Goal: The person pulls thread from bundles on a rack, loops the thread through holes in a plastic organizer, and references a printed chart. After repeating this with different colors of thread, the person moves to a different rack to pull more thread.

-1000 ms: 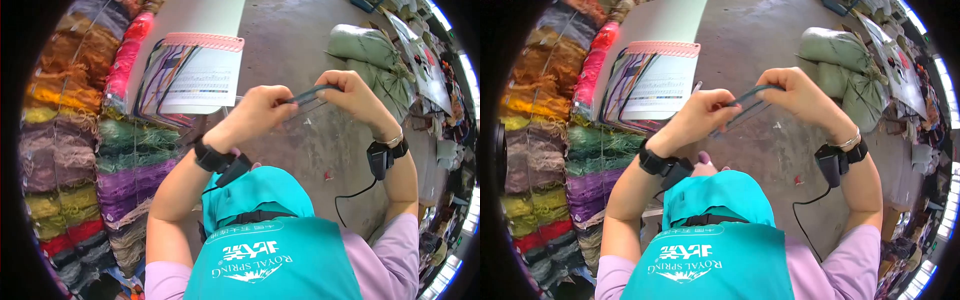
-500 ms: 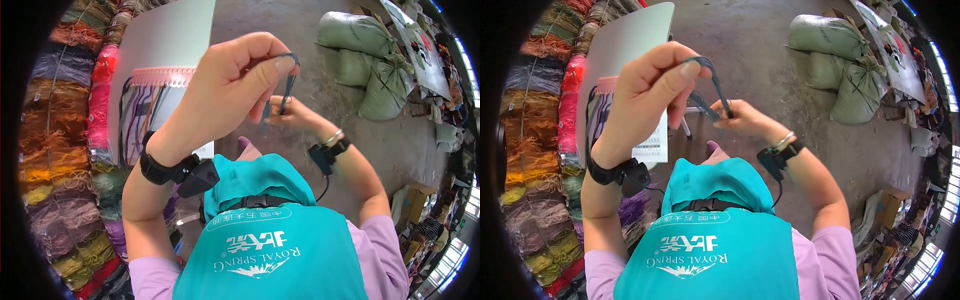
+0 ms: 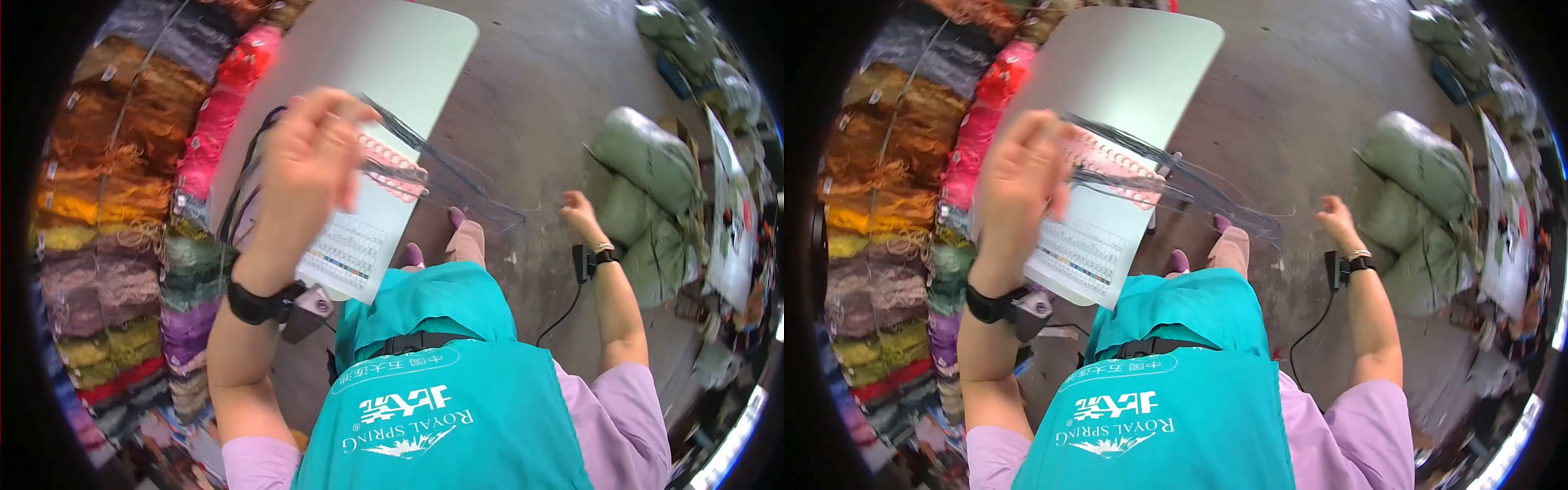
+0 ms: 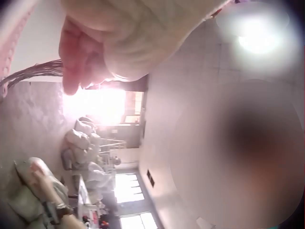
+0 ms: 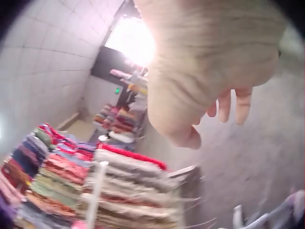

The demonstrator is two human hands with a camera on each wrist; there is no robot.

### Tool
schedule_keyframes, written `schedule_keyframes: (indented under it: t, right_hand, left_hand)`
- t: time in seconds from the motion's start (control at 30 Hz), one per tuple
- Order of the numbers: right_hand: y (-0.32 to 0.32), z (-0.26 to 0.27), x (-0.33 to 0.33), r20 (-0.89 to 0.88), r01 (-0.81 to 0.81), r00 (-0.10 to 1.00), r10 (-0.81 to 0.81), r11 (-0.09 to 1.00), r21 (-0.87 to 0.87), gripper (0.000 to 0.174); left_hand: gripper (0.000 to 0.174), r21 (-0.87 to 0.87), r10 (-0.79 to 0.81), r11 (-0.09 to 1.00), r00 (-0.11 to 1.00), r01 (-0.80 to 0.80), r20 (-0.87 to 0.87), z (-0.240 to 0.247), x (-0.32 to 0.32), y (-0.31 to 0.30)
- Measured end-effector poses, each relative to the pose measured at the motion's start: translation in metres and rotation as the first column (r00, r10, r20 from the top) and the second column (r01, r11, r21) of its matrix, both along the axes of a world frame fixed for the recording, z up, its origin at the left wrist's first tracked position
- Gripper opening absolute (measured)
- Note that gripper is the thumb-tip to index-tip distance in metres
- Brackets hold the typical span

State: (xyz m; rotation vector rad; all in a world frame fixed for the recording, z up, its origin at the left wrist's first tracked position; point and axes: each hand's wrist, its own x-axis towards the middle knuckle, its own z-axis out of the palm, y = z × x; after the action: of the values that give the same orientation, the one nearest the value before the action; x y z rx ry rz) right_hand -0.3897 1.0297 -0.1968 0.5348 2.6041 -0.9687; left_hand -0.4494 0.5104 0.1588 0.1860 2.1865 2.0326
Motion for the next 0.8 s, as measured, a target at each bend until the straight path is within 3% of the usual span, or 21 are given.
schedule_keyframes:
  t: [0.03, 0.07, 0.1, 0.13, 0.17, 0.23, 0.27, 0.3, 0.33, 0.4, 0.43, 0.5, 0.53, 0.57, 0.67, 0.73, 0.8]
  right_hand:
    - [-0.006, 0.023, -0.033, -0.156, -0.030, 0.988, 0.021, 0.998, -0.053, 0.054]
    - [-0.015, 0.045, -0.063, -0.201, -0.047, 0.980, -0.004, 0.967, -0.249, 0.054]
    - [-0.066, 0.107, -0.092, -0.232, -0.069, 0.972, -0.039, 0.896, -0.438, 0.055]
    - [-0.109, 0.152, -0.116, -0.294, -0.221, 0.954, 0.058, 0.798, -0.561, 0.057]
    - [-0.150, 0.189, -0.134, -0.363, -0.359, 0.922, 0.138, 0.661, -0.660, 0.059]
    - [-0.215, 0.241, -0.146, -0.478, -0.583, 0.804, 0.353, 0.316, -0.748, 0.066]
    - [-0.239, 0.253, -0.145, -0.475, -0.576, 0.761, 0.443, 0.123, -0.808, 0.075]
    - [-0.257, 0.266, -0.142, -0.440, -0.519, 0.720, 0.536, -0.003, -0.855, 0.086]
    - [-0.271, 0.268, -0.144, -0.490, -0.591, 0.620, 0.613, -0.045, -0.805, 0.094]
    - [-0.281, 0.268, -0.146, -0.460, -0.622, 0.578, 0.674, -0.001, -0.783, 0.104]
    - [-0.284, 0.263, -0.150, -0.451, -0.624, 0.572, 0.685, 0.006, -0.781, 0.097]
    - [-0.289, 0.252, -0.155, -0.430, -0.628, 0.559, 0.709, 0.023, -0.778, 0.084]
    - [-0.291, 0.255, -0.156, -0.403, -0.657, 0.536, 0.742, 0.066, -0.751, 0.080]
    - [-0.294, 0.262, -0.157, -0.376, -0.688, 0.514, 0.771, 0.109, -0.718, 0.075]
    - [-0.306, 0.269, -0.158, -0.329, -0.754, 0.484, 0.811, 0.195, -0.628, 0.055]
    - [-0.313, 0.263, -0.158, -0.356, -0.829, 0.429, 0.830, 0.207, -0.519, 0.048]
    - [-0.320, 0.252, -0.154, -0.433, -0.879, 0.392, 0.812, 0.191, -0.437, 0.037]
  left_hand:
    - [0.018, -0.031, -0.071, 0.997, 0.997, 0.071, 0.010, -0.015, 0.003, 0.006]
    - [0.020, -0.118, -0.093, 0.988, 0.995, 0.097, 0.039, -0.028, 0.005, 0.017]
    - [0.017, -0.210, -0.098, 0.973, 0.995, 0.098, 0.008, -0.039, 0.010, 0.029]
    - [0.014, -0.339, -0.119, 0.936, 0.991, 0.094, -0.054, -0.055, 0.011, 0.042]
    - [0.014, -0.487, -0.197, 0.870, 0.962, 0.083, -0.190, -0.064, 0.011, 0.053]
    - [0.015, -0.582, -0.206, 0.813, 0.938, 0.005, -0.280, -0.070, 0.010, 0.075]
    - [0.016, -0.626, -0.217, 0.779, 0.922, -0.034, -0.321, -0.070, 0.008, 0.083]
    - [0.018, -0.637, -0.158, 0.768, 0.945, -0.064, -0.286, -0.066, 0.006, 0.089]
    - [0.018, -0.616, -0.103, 0.783, 0.956, -0.092, -0.273, -0.063, 0.003, 0.090]
    - [0.019, -0.572, 0.018, 0.805, 0.970, -0.159, -0.244, -0.059, 0.001, 0.086]
    - [0.016, -0.528, 0.055, 0.835, 0.978, -0.155, -0.201, -0.058, 0.001, 0.082]
    - [0.016, -0.208, 0.279, 0.940, 0.960, -0.272, 0.005, -0.078, 0.008, 0.078]
    - [0.017, -0.040, 0.353, 0.935, 0.927, -0.351, 0.125, -0.079, 0.010, 0.079]
    - [0.019, 0.240, 0.344, 0.857, 0.853, -0.456, 0.393, -0.073, 0.014, 0.081]
    - [0.016, 0.187, 0.466, 0.729, 0.677, -0.659, 0.570, -0.079, 0.022, 0.073]
    - [0.015, -0.007, 0.631, 0.750, 0.713, -0.661, 0.307, -0.095, 0.028, 0.071]
    - [0.013, -0.204, 0.687, 0.713, 0.727, -0.671, 0.011, -0.112, 0.034, 0.069]
